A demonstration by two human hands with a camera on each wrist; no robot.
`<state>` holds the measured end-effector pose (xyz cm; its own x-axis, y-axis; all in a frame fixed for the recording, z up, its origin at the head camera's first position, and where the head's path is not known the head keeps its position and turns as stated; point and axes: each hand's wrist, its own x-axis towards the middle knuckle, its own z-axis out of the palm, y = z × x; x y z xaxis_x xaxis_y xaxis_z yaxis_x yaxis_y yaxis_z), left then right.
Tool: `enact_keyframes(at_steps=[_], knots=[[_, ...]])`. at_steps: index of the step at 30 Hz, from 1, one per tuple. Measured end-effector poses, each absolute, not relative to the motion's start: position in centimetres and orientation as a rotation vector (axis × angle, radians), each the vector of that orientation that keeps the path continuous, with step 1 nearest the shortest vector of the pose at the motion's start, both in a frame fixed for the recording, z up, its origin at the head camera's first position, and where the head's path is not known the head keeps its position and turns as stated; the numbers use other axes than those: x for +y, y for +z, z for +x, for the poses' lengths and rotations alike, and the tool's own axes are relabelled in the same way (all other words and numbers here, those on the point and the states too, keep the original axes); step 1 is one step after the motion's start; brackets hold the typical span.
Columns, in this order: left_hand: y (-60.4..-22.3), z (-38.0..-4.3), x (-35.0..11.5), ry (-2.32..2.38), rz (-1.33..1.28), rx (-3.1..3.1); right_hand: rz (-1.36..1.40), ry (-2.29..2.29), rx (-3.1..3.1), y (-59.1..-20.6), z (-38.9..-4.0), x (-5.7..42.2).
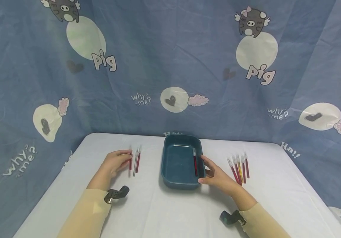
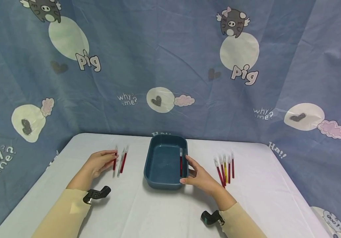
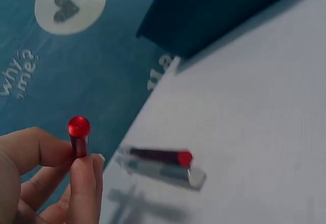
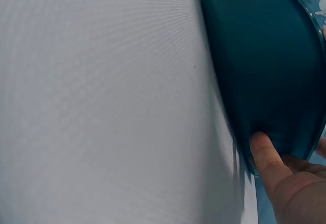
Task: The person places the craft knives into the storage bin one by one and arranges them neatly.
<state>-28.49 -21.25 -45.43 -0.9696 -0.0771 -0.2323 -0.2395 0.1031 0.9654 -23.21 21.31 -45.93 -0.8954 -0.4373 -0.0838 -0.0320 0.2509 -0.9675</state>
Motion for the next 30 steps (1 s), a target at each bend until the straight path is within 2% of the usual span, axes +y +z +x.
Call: enact_keyframes(at_steps=[15,30], knots=[[-42.6,-27.6,-18.1,2.084,-0.031,2.108,-0.402,-1.695,2.196,-45.9,-23.1,21.2],[-41.5,-27.6,-11.5,2.148,0.045,1.998,-0.401,-1.683,2.21,-45.8,-23.1,21.1]])
